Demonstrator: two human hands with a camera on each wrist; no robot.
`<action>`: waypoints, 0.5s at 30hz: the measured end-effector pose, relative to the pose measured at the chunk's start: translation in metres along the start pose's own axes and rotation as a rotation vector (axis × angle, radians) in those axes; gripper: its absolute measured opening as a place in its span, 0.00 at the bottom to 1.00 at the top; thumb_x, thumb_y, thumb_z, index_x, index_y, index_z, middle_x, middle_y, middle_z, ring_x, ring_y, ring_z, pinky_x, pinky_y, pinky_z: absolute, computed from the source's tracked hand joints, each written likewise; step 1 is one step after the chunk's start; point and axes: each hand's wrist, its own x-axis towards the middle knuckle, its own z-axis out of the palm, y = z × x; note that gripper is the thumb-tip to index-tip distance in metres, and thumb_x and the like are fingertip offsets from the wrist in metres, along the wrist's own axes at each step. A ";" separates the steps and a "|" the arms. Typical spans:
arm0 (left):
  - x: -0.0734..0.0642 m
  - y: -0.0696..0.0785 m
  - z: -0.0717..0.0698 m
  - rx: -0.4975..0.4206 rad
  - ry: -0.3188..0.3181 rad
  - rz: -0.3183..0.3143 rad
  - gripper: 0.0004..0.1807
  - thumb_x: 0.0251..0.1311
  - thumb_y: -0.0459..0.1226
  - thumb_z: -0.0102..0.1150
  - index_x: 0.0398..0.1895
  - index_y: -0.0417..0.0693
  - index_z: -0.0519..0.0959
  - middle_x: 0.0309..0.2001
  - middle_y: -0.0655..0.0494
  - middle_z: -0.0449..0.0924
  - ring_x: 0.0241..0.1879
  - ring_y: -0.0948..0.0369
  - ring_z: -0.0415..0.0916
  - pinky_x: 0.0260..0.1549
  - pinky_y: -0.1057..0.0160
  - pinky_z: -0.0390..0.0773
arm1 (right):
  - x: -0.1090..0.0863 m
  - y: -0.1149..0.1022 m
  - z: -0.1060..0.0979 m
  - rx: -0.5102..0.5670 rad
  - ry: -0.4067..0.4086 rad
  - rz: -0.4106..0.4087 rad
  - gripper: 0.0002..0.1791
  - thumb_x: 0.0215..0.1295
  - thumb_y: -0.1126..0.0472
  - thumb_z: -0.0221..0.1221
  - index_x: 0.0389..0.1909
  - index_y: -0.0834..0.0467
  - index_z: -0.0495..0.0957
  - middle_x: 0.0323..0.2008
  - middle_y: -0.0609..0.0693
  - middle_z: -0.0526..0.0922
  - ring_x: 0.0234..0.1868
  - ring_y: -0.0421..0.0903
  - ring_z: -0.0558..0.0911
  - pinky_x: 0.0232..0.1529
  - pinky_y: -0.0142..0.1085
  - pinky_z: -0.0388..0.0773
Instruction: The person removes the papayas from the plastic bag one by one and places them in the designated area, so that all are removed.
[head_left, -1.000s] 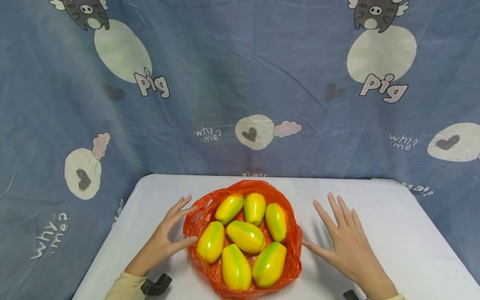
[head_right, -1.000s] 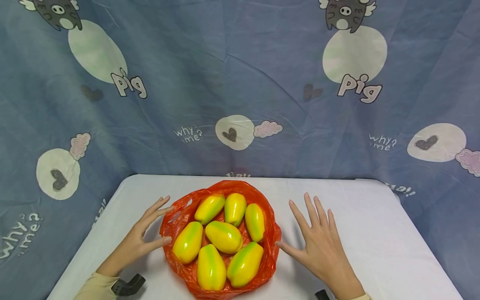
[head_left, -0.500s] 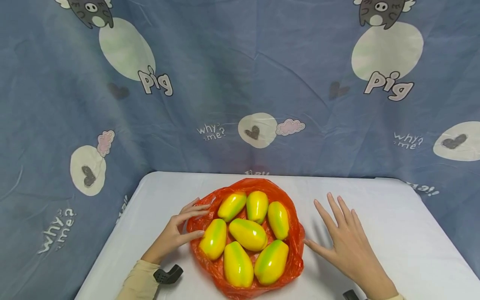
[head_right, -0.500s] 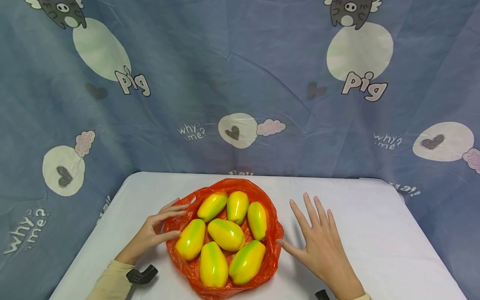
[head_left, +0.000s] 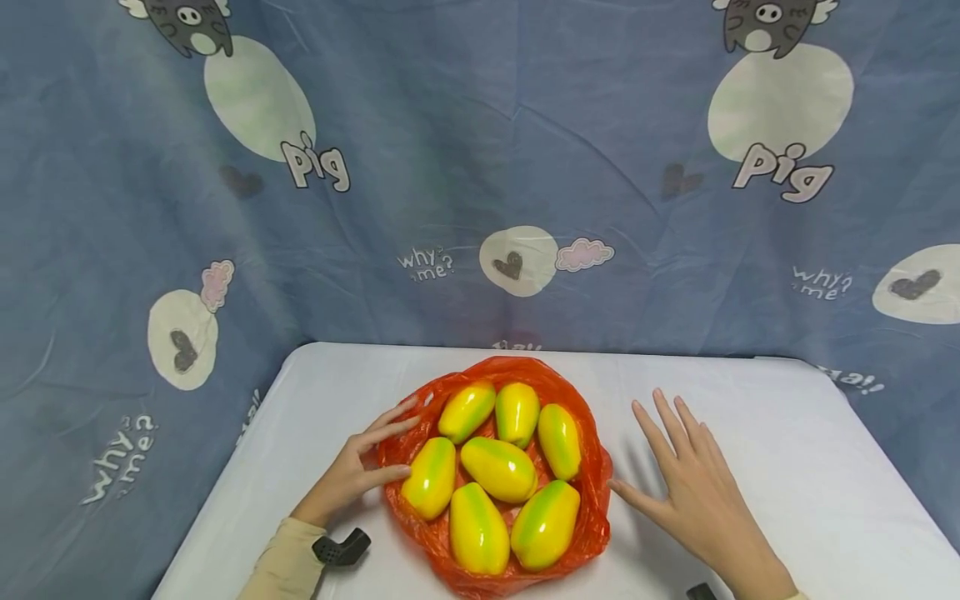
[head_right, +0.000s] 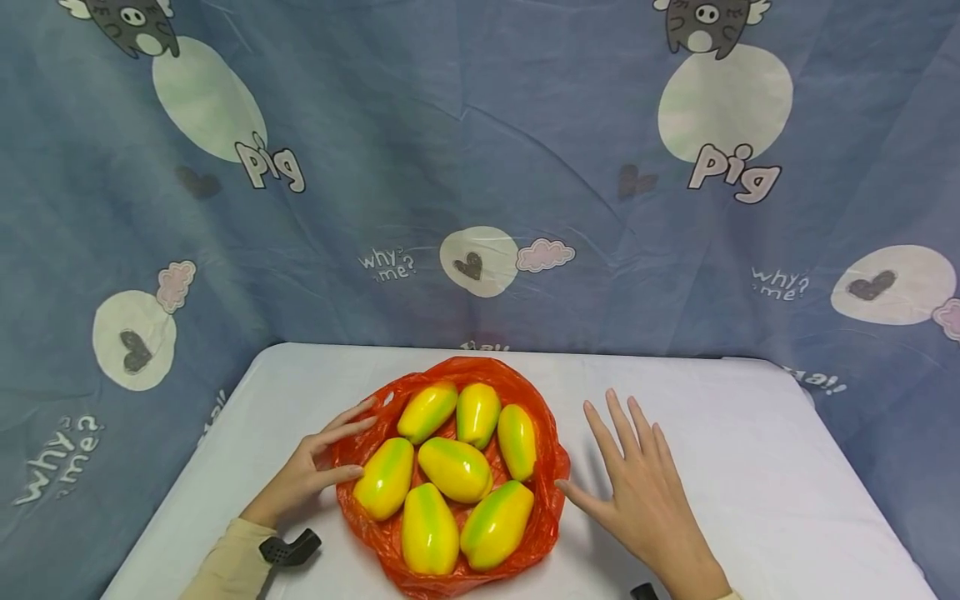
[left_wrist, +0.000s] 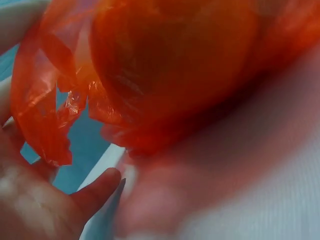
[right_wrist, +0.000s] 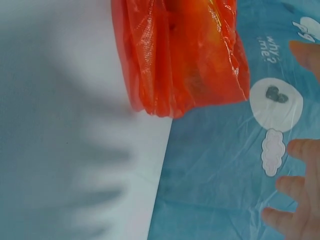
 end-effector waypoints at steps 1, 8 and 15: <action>0.001 0.000 0.000 -0.021 -0.003 0.009 0.33 0.63 0.31 0.68 0.73 0.51 0.73 0.81 0.55 0.60 0.81 0.69 0.51 0.71 0.80 0.56 | 0.000 0.000 0.000 -0.001 0.004 -0.003 0.57 0.57 0.28 0.65 0.83 0.45 0.52 0.83 0.57 0.52 0.79 0.68 0.56 0.68 0.71 0.63; 0.001 -0.005 0.001 -0.062 -0.018 0.016 0.30 0.64 0.30 0.67 0.70 0.48 0.75 0.74 0.50 0.70 0.77 0.66 0.61 0.72 0.80 0.55 | 0.001 -0.002 0.001 0.028 -0.010 -0.005 0.57 0.58 0.29 0.65 0.83 0.44 0.52 0.83 0.55 0.53 0.80 0.65 0.55 0.70 0.70 0.63; 0.000 -0.007 0.001 -0.095 -0.050 -0.023 0.34 0.63 0.31 0.68 0.73 0.50 0.73 0.79 0.53 0.64 0.80 0.69 0.54 0.71 0.80 0.53 | 0.007 -0.011 -0.004 0.231 -0.053 -0.046 0.50 0.61 0.34 0.67 0.81 0.36 0.54 0.79 0.47 0.63 0.76 0.55 0.68 0.67 0.63 0.74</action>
